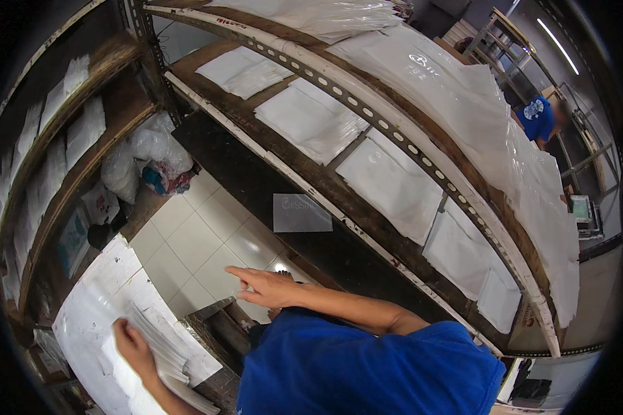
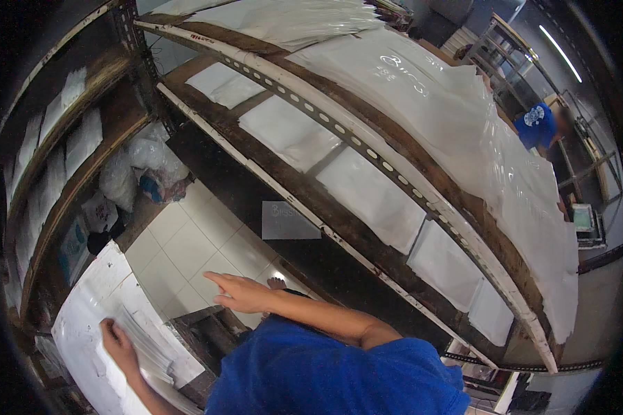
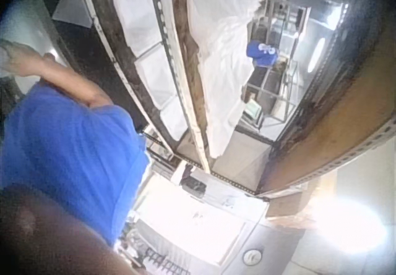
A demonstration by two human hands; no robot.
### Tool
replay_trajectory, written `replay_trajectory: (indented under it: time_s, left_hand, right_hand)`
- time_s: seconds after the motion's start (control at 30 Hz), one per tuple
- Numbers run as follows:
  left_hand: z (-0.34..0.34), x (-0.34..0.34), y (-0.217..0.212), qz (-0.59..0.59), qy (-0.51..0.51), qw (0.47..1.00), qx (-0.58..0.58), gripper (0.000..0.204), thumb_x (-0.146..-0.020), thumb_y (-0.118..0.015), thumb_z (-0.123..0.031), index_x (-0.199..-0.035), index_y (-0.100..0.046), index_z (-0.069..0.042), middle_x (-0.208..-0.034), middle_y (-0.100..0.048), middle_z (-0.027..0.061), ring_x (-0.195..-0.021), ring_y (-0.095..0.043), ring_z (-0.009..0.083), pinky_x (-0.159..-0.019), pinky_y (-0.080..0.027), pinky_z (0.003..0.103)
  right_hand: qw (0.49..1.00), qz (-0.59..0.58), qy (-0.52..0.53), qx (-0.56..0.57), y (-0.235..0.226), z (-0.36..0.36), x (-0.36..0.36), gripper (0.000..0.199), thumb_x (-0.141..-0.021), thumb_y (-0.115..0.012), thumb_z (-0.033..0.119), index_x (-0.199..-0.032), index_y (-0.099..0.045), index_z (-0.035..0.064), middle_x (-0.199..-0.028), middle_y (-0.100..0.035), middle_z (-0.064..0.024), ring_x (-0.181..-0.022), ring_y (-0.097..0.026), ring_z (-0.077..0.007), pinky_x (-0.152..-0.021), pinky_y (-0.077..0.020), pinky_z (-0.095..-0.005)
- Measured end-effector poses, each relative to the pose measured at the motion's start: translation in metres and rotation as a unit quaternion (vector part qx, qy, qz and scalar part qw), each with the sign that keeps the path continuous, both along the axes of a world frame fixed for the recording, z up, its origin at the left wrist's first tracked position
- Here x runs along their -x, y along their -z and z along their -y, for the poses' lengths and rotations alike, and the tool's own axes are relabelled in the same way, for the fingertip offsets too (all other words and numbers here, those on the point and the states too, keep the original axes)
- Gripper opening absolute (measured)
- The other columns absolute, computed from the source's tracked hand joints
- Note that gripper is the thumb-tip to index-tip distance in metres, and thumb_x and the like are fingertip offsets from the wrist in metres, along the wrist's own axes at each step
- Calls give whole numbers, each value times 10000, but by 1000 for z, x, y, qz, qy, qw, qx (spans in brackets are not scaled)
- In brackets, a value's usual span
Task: The person repeatedly picks up white sheets from a table and places them onto a nearby metal shelf. The person handles the sheets one at a time, moving between the table and the shelf throughout the clip.
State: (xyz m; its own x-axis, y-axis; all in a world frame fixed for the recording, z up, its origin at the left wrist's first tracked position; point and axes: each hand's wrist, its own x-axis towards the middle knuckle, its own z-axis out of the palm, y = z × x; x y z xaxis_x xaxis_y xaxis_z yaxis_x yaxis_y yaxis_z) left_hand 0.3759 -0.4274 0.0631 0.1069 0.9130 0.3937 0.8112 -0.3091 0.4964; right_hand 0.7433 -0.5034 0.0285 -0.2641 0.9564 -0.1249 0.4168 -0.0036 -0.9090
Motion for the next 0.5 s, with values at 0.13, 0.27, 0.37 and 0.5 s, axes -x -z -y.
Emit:
replay_trajectory:
  time_s: [0.13,0.27,0.37,0.5]
  left_hand:
    - [15,-119,-16,7,157,987,43,222,-824,-510,47,-1040,-563,33,-903,-584,215,-793,-595,380,-722,-479,398]
    - [43,-179,3,-1,256,962,94,204,-811,-562,21,-1014,-570,8,-839,-569,197,-734,-588,392,-649,-468,461]
    - [58,-203,27,12,324,941,98,178,-827,-571,-11,-1005,-569,0,-821,-567,200,-699,-576,401,-598,-466,460]
    - [74,-225,26,59,342,927,141,224,-825,-595,-37,-1045,-584,6,-786,-561,178,-654,-571,352,-574,-457,408]
  right_hand:
    - [999,-1,-17,-44,-32,1,6,641,-961,-476,359,-1483,-205,103,-1072,-533,-210,-965,-564,-371,-856,-446,-448]
    - [996,-42,-21,-82,-28,5,-1,588,-983,-426,399,-1449,-300,63,-1101,-539,-228,-1000,-555,-380,-878,-434,-448]
    - [997,-40,-2,-65,-21,9,-9,449,-990,-401,377,-1190,-559,6,-1053,-597,-227,-972,-582,-379,-860,-445,-446]
    - [1000,-12,-24,14,-21,4,-35,354,-968,-432,287,-981,-615,-15,-947,-630,-222,-933,-611,-381,-849,-472,-424]
